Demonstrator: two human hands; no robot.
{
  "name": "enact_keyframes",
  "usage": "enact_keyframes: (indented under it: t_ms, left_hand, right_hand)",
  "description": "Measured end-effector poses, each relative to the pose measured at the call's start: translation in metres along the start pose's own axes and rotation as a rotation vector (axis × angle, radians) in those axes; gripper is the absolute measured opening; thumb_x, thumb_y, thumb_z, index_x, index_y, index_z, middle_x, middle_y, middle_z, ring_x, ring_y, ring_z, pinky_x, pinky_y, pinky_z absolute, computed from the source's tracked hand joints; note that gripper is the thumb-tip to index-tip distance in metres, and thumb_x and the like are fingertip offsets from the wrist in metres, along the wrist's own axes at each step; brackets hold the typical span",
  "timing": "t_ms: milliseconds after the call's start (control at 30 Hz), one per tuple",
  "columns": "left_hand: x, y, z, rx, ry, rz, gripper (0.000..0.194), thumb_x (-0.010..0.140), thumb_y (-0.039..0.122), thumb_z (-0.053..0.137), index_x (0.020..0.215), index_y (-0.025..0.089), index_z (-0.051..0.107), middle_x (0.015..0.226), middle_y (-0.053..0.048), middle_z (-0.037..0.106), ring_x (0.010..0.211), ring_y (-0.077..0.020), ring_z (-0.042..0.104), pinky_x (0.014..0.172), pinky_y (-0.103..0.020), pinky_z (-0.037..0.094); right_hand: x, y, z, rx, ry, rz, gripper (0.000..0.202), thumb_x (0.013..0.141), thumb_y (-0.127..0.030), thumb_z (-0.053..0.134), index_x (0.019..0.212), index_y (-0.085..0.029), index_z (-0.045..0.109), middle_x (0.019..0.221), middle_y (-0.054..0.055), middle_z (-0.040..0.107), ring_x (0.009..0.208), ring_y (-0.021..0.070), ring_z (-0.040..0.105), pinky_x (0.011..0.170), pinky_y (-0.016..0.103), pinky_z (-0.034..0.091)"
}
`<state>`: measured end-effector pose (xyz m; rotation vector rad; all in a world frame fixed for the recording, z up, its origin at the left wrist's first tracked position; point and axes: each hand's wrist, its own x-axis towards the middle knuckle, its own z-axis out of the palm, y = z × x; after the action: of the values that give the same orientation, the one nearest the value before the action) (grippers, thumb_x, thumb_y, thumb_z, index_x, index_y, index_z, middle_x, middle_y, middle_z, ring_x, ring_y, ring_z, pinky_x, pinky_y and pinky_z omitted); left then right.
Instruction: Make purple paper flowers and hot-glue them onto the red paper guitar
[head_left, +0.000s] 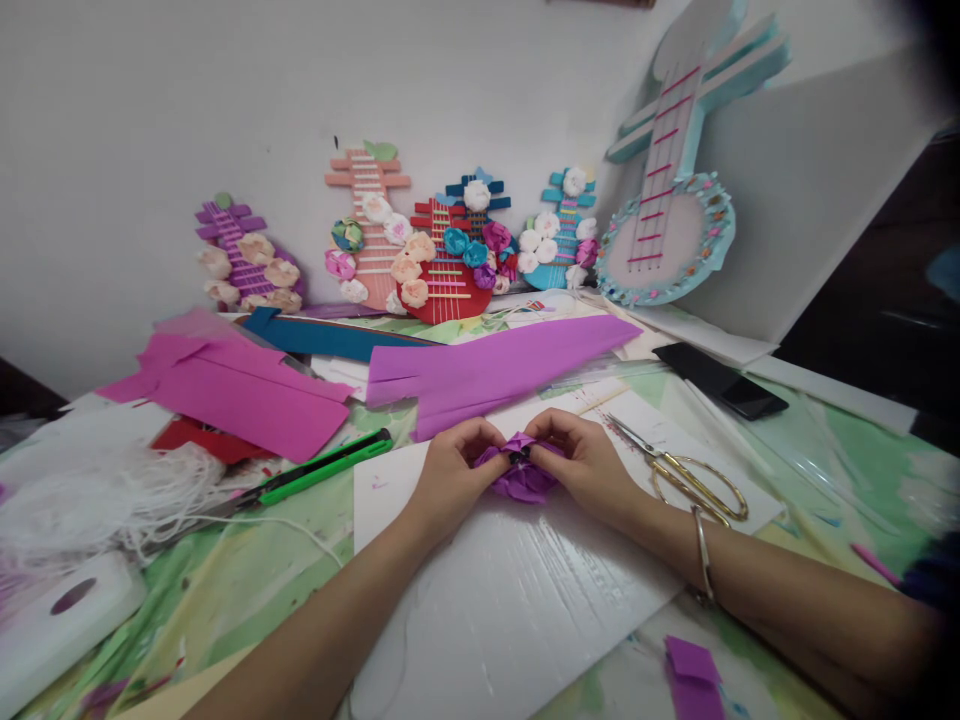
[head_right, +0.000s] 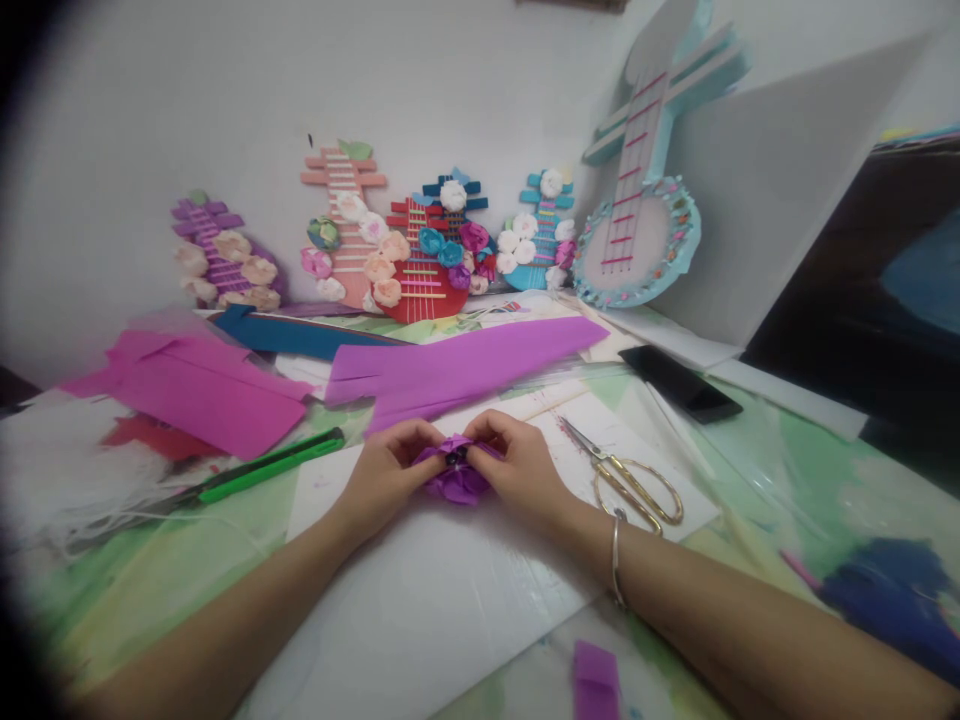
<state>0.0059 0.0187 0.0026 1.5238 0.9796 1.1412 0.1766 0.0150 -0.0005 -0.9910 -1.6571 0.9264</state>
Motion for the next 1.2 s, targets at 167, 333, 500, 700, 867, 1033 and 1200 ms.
enact_keyframes:
  t_ms: [167, 333, 500, 700, 867, 1033, 1200]
  left_hand:
    - [-0.002, 0.0, 0.0, 0.12, 0.052, 0.167, 0.006, 0.069, 0.01, 0.062, 0.067, 0.015, 0.061, 0.076, -0.004, 0.066, 0.073, -0.0155, 0.062, 0.067, -0.028, 0.05]
    - [-0.005, 0.002, 0.002, 0.397, 0.08, 0.423, 0.014, 0.069, 0.003, 0.058, 0.068, 0.017, 0.06, 0.082, -0.004, 0.066, 0.079, -0.0159, 0.061, 0.072, -0.029, 0.046]
    - [-0.012, 0.003, 0.007, 0.603, 0.136, 0.451, 0.013, 0.072, 0.005, 0.056, 0.074, 0.018, 0.059, 0.07, 0.0, 0.062, 0.064, -0.0123, 0.054, 0.061, -0.025, 0.041]
    - [-0.017, 0.002, 0.01, 0.762, 0.173, 0.51, 0.01, 0.076, 0.008, 0.054, 0.075, 0.017, 0.057, 0.066, 0.001, 0.059, 0.059, -0.0118, 0.05, 0.058, -0.024, 0.039]
    - [-0.014, -0.001, 0.006, 0.695, 0.162, 0.539, 0.02, 0.072, 0.004, 0.056, 0.085, 0.018, 0.06, 0.076, 0.0, 0.065, 0.065, -0.0119, 0.055, 0.063, -0.024, 0.043]
    - [-0.014, -0.001, 0.007, 0.679, 0.14, 0.518, 0.021, 0.075, 0.005, 0.054, 0.088, 0.019, 0.062, 0.079, 0.0, 0.067, 0.067, -0.0124, 0.058, 0.067, -0.024, 0.045]
    - [-0.014, 0.0, 0.008, 0.685, 0.231, 0.536, 0.026, 0.071, 0.006, 0.056, 0.093, 0.018, 0.058, 0.083, -0.001, 0.067, 0.072, -0.0142, 0.061, 0.07, -0.026, 0.047]
  right_hand:
    - [-0.001, -0.004, 0.0, -0.183, 0.041, -0.055, 0.005, 0.075, -0.014, 0.056, 0.075, -0.017, 0.059, 0.07, 0.0, 0.062, 0.065, 0.0123, 0.057, 0.062, 0.026, 0.046]
    - [-0.004, -0.007, 0.0, -0.397, 0.055, -0.204, 0.009, 0.07, -0.009, 0.057, 0.071, -0.018, 0.056, 0.065, -0.002, 0.057, 0.059, 0.0104, 0.05, 0.057, 0.023, 0.039]
    - [-0.008, -0.005, 0.001, -0.557, 0.077, -0.319, 0.011, 0.074, -0.009, 0.055, 0.07, -0.018, 0.051, 0.065, -0.002, 0.053, 0.059, 0.0102, 0.046, 0.056, 0.023, 0.035]
    - [-0.011, -0.004, 0.001, -0.716, 0.057, -0.493, 0.014, 0.079, -0.008, 0.047, 0.071, -0.019, 0.048, 0.066, -0.001, 0.05, 0.061, 0.0126, 0.044, 0.057, 0.026, 0.034]
    - [-0.01, -0.004, 0.0, -0.717, 0.027, -0.55, 0.01, 0.083, -0.011, 0.048, 0.082, -0.018, 0.054, 0.075, 0.004, 0.059, 0.072, 0.0156, 0.051, 0.065, 0.028, 0.041]
    - [-0.008, -0.005, -0.001, -0.776, 0.063, -0.629, 0.018, 0.085, -0.009, 0.045, 0.074, -0.017, 0.056, 0.069, 0.004, 0.06, 0.067, 0.0157, 0.051, 0.062, 0.029, 0.041]
    - [-0.009, -0.006, -0.002, -0.737, 0.079, -0.695, 0.017, 0.084, -0.006, 0.048, 0.074, -0.017, 0.055, 0.076, 0.006, 0.063, 0.073, 0.0167, 0.056, 0.065, 0.029, 0.045]
